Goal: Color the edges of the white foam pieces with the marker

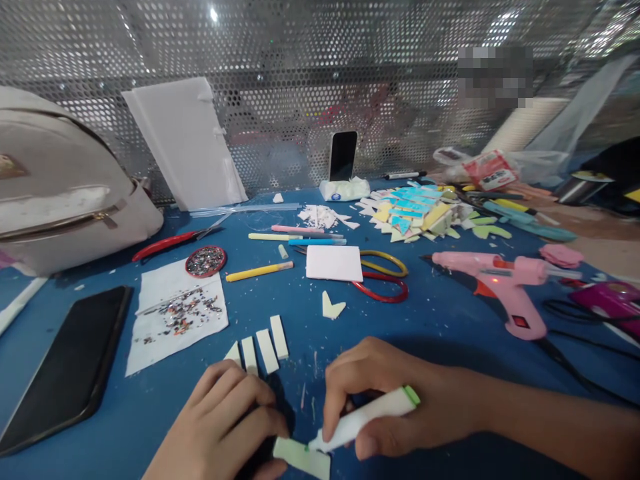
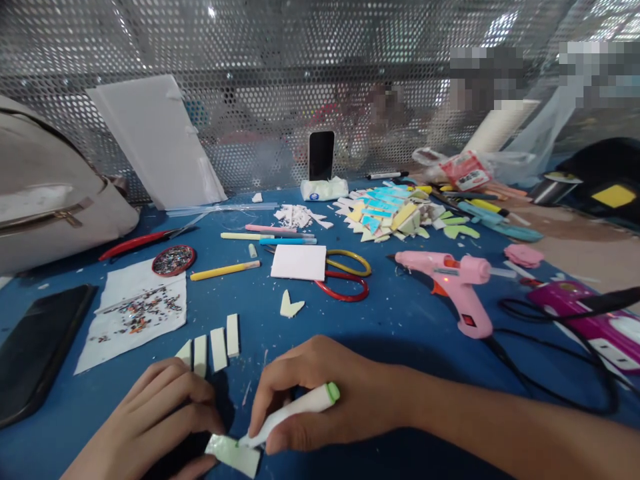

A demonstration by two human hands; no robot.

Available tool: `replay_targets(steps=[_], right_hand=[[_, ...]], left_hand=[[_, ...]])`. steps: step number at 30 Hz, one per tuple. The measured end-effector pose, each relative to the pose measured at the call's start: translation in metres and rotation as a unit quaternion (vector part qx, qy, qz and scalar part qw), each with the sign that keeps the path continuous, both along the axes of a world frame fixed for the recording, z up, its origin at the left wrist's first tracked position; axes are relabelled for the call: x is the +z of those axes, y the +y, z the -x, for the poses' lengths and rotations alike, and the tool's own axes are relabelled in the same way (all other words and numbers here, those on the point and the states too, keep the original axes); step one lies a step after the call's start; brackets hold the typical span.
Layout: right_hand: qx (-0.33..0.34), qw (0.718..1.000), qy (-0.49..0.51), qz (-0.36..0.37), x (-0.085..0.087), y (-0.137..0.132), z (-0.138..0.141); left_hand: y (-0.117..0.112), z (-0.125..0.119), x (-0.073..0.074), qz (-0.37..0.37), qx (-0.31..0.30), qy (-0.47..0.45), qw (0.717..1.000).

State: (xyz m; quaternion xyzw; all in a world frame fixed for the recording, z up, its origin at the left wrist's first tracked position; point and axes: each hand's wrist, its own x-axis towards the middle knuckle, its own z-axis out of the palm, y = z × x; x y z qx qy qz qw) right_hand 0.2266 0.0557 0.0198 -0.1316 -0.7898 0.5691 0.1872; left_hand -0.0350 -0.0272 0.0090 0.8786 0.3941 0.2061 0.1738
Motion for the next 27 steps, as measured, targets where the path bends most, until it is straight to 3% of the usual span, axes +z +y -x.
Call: replay_targets(steps=[6, 17, 22, 27], right_hand=[[0.018, 0.998, -0.025, 0.059, -0.0031, 0.0008, -0.0043], [0.008, 0.997, -0.017, 0.071, -0.0023, 0.0014, -0.0026], [0.043, 0.995, -0.018, 0.092, -0.0051, 0.0038, -0.0029], [0.046, 0.996, -0.003, 0.081, -0.0044, 0.0035, -0.0011]], left_hand=[[0.0018, 0.001, 0.0007, 0.015, -0.004, -0.008, 1.0], [0.0019, 0.0019, -0.0024, 0.019, -0.003, -0.015, 1.0], [0.0042, 0.0038, -0.0074, 0.0, -0.029, -0.042, 0.999], [0.0015, 0.0005, 0.0005, 0.025, 0.007, -0.011, 1.0]])
